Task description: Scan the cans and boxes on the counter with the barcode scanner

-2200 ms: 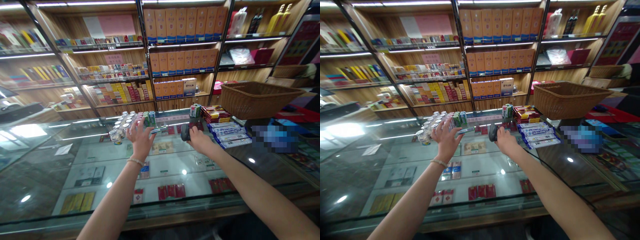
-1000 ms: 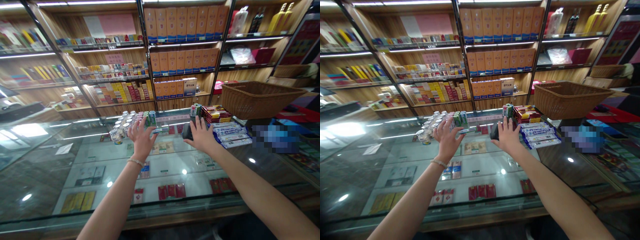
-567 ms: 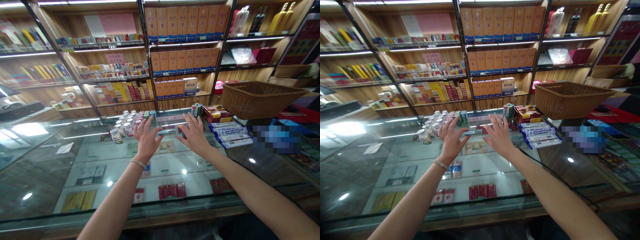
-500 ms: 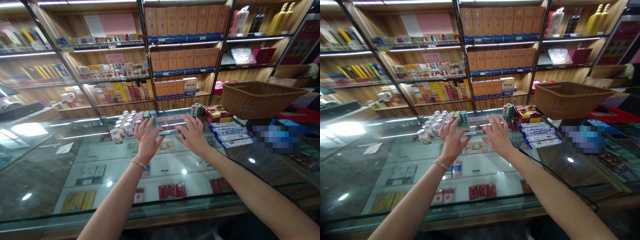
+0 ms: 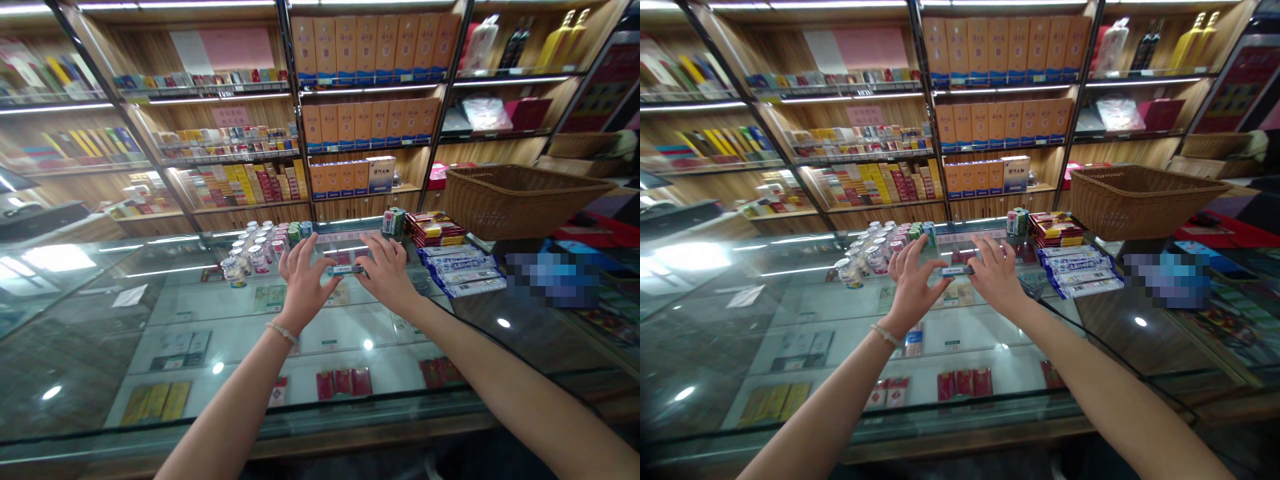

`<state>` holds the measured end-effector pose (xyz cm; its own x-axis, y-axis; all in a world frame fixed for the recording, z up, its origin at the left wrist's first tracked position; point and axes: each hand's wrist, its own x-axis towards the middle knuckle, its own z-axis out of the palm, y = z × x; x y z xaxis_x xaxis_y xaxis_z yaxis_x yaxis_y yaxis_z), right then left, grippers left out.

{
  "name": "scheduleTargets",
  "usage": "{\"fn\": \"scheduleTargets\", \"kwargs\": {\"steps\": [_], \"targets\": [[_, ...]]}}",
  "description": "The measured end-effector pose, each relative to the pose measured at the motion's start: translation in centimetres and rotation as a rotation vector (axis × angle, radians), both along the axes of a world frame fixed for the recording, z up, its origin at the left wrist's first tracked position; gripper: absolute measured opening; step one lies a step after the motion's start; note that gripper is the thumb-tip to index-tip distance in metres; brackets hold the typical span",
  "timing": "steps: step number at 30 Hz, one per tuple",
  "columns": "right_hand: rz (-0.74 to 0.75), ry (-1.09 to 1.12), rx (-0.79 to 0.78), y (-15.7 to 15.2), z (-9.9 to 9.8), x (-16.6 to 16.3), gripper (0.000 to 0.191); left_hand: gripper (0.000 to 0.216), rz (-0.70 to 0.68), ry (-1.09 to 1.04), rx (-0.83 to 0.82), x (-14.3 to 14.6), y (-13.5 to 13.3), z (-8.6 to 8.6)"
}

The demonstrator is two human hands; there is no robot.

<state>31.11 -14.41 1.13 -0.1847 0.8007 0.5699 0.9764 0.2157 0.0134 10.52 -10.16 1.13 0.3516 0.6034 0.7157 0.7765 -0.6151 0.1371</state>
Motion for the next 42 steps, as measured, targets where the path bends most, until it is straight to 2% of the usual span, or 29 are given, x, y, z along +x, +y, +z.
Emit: {"fn": "scheduleTargets", "kwargs": {"steps": [5,11,15,24,33,42], "targets": [[0.012,0.026,-0.026,-0.1,-0.3,-0.6,0.019,0.021,-0.027,-0.006,-0.033,0.3,-0.5,0.1],[0.089,0.071,-0.056,0.0,-1.5,-1.0,0.019,0.022,-0.072,-0.019,-0.06,0.4,-0.5,0.1],[0.14,0.097,-0.016,0.5,-2.1,-0.5,0.02,0.021,-0.081,0.009,-0.093,0.1,-0.1,0.2],[0.196,0.174,0.131,0.7,-1.3,0.3,0.028,0.018,-0.049,0.074,-0.175,-0.2,0.4,0.0],[0.178,0.108,0.111,0.6,-1.3,0.2,0.034,0.021,-0.022,0.052,-0.254,1.1,0.6,-1.3],[0.19,0.127,0.14,0.6,-1.5,0.2,0.032,0.019,0.009,0.008,-0.218,0.8,0.8,-1.0]]}}
